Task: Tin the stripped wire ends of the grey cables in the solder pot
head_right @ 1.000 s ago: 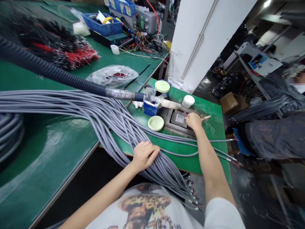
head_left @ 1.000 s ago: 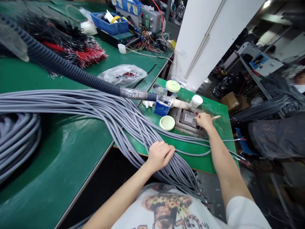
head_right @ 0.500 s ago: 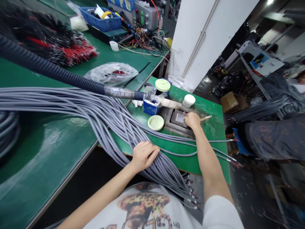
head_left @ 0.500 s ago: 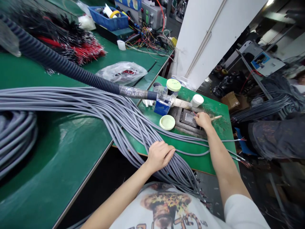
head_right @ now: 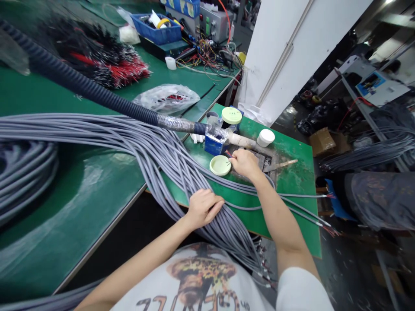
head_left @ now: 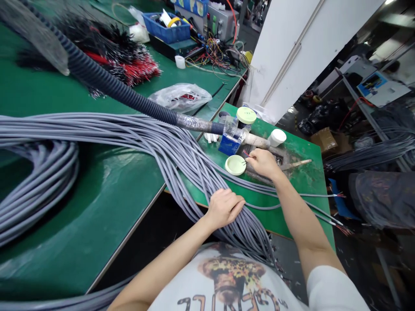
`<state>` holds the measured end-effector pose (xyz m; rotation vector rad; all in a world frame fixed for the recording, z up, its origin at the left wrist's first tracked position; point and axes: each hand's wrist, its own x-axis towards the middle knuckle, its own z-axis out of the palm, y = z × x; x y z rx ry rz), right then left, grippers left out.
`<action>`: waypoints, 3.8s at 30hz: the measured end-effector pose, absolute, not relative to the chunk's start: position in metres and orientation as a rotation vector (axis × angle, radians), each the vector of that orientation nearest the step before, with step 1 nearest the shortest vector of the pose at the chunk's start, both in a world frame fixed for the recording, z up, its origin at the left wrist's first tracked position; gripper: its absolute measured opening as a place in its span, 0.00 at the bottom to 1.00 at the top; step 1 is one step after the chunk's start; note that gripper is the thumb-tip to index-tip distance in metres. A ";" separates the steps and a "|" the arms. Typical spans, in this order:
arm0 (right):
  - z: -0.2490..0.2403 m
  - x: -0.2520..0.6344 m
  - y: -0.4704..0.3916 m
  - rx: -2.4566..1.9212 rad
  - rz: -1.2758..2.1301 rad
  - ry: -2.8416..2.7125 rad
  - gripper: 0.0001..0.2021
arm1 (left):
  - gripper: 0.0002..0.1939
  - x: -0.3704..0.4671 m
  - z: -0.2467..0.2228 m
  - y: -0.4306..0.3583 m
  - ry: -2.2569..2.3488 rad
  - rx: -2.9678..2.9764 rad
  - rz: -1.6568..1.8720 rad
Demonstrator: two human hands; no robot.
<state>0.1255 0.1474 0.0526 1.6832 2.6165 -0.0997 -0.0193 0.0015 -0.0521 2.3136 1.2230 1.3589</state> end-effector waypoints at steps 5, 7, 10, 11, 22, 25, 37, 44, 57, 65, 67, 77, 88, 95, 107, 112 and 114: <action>0.040 0.103 0.148 1.593 -0.075 2.542 0.13 | 0.07 -0.020 -0.051 0.002 1.221 2.327 1.363; 0.036 0.099 0.149 1.568 -0.057 2.522 0.13 | 0.07 -0.020 -0.051 0.002 1.216 2.322 1.371; 0.031 0.095 0.150 1.548 -0.042 2.507 0.12 | 0.06 -0.020 -0.052 0.002 1.210 2.318 1.379; 0.030 0.094 0.150 1.547 -0.040 2.503 0.12 | 0.06 -0.020 -0.052 0.002 1.210 2.318 1.380; 0.045 0.112 0.150 1.596 0.050 2.498 0.15 | 0.07 -0.021 -0.051 0.002 1.217 2.311 1.373; 0.058 0.143 0.156 1.721 0.095 2.477 0.15 | 0.08 -0.021 -0.051 0.002 1.211 2.301 1.385; 0.030 0.216 0.184 2.115 0.073 2.057 0.15 | 0.04 -0.020 -0.054 0.002 1.179 2.284 1.420; 0.017 0.220 0.189 2.124 0.049 2.062 0.15 | 0.04 -0.020 -0.055 0.002 1.179 2.275 1.402; 0.044 0.225 0.166 2.151 -0.185 2.377 0.16 | 0.06 -0.021 -0.054 0.003 1.190 2.261 1.410; 0.102 0.187 0.081 2.018 -1.176 2.856 0.17 | 0.10 -0.001 -0.021 0.007 0.867 1.389 1.569; 0.112 0.175 0.066 1.913 -1.277 2.883 0.16 | 0.16 0.014 -0.004 0.011 0.678 1.045 1.523; 0.125 0.158 0.034 1.782 -1.617 2.850 0.14 | 0.12 0.046 0.033 0.013 0.438 0.504 1.596; 0.123 0.175 0.005 1.510 -1.294 2.939 0.14 | 0.13 0.045 0.033 0.009 0.182 0.283 1.245; 0.098 0.181 0.013 1.713 -1.660 2.750 0.16 | 0.20 0.054 0.025 0.004 0.209 0.400 1.267; 0.107 0.162 0.024 1.806 0.058 3.282 0.09 | 0.15 0.054 0.018 0.005 0.589 0.726 1.455; 0.104 0.145 0.030 1.665 0.329 3.307 0.07 | 0.16 0.052 0.015 0.004 0.656 0.835 1.443; 0.104 0.143 0.029 1.672 0.261 3.376 0.07 | 0.15 0.049 0.014 0.004 0.685 0.827 1.447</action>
